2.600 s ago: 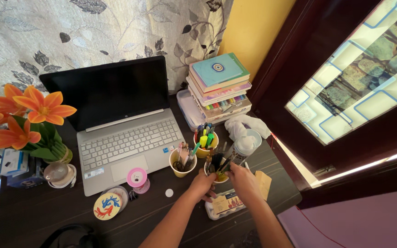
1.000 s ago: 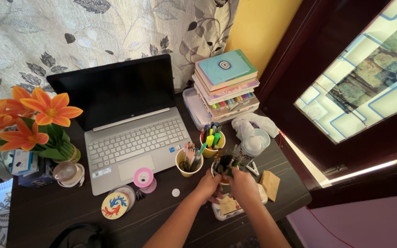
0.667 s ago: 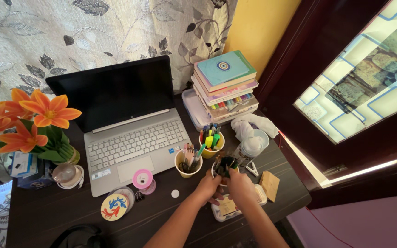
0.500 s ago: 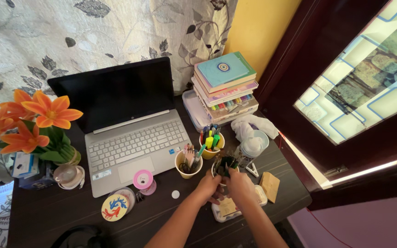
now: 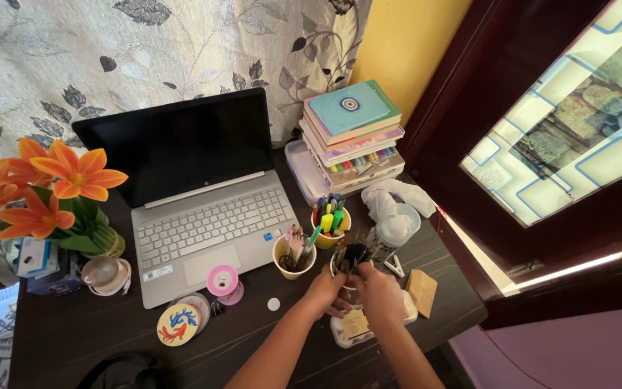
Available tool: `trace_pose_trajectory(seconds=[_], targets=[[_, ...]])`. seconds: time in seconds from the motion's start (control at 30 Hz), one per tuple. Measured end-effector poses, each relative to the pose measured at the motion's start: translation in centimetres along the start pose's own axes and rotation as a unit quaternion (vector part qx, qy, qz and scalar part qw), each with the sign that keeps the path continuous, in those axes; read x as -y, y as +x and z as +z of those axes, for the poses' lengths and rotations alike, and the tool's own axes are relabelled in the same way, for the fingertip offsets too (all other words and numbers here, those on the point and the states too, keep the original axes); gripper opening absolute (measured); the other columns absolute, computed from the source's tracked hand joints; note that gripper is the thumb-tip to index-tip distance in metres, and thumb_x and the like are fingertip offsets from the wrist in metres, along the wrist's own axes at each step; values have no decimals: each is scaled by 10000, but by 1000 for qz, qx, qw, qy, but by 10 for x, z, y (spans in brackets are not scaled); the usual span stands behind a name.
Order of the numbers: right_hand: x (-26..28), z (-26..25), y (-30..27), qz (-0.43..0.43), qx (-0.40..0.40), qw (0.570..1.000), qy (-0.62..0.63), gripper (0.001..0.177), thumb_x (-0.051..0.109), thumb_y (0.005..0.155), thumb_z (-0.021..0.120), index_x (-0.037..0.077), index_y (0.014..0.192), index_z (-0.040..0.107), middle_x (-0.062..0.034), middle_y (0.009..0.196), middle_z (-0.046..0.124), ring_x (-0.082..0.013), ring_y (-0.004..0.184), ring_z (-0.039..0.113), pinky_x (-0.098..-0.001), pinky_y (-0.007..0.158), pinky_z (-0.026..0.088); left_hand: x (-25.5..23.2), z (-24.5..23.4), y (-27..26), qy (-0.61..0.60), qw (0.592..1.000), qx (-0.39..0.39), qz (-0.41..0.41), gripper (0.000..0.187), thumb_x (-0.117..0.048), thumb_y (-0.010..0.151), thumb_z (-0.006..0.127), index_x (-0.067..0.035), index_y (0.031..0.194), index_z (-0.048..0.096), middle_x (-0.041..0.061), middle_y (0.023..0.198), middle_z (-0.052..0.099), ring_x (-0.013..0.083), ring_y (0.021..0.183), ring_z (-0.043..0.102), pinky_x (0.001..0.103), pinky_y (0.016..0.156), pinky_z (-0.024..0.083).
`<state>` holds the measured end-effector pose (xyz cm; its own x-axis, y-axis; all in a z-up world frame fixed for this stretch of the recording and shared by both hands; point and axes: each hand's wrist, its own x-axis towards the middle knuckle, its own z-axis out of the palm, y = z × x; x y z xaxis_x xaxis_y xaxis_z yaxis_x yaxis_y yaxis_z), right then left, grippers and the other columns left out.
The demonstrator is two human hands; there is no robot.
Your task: The person organizes stationery items on a desk by picking up pens, pencils, and markers from the surface and placing them into two yellow cups. They repeatedly adjust the items within the cups to arrange them neatly.
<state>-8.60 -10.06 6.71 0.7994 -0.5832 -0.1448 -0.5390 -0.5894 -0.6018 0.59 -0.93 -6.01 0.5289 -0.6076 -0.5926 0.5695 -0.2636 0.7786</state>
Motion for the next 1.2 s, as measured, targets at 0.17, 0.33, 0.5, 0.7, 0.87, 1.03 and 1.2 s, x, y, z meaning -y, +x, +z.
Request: trace_pose_trajectory(seconds=[0.17,0.33,0.5,0.7,0.87,1.03,1.2], targets=[[0,4,-2,38,-2,999,-22,233,305,922,663,160,1098,709,-136,748,753,-281,625,752,-433,637,562,-10,2,-9,8,1000,-6,-13,491,-332,969,505,-224,1431,378,107,881,657,264,597,701,464,553,600],[-3,1,-5,-2,-35,999,7,268,344,874,713,165,1074,718,-68,795,774,-261,633,747,-421,628,555,-36,5,-42,241,959,-137,61,551,-359,920,629,-138,1399,469,130,986,731,303,788,735,482,698,612],[-18,-6,-9,-89,-93,991,20,297,353,829,750,144,1038,729,-36,970,787,-238,752,739,-405,675,551,-46,17,-63,364,878,-248,187,638,-349,856,715,-143,1414,488,135,1167,688,334,1038,682,454,841,554],[-28,-8,-7,-25,-124,991,53,448,315,799,788,121,1180,655,-46,1136,710,-236,823,748,-406,732,553,-39,25,-49,239,910,-245,233,565,-297,889,691,-132,1408,540,154,1184,696,337,977,703,442,837,541],[-39,-1,3,-107,-130,984,62,615,322,784,815,73,1303,601,-119,1186,697,-283,983,698,-420,837,535,-28,26,-26,27,944,-166,284,521,-309,944,673,-97,1408,568,151,1134,761,247,982,706,360,863,534],[-49,9,15,-107,-99,988,60,609,356,823,792,68,1323,597,-123,1171,721,-293,1034,695,-423,892,534,-21,25,-11,-12,942,-184,282,454,-329,992,607,-73,1366,618,126,1141,765,197,1011,710,313,886,512],[-54,17,21,-85,-92,991,40,558,388,888,738,69,1324,598,-165,1140,713,-333,1049,677,-443,890,521,-16,19,-4,50,934,-196,293,408,-328,1006,586,-62,1307,655,155,1056,772,241,949,733,325,853,522]])
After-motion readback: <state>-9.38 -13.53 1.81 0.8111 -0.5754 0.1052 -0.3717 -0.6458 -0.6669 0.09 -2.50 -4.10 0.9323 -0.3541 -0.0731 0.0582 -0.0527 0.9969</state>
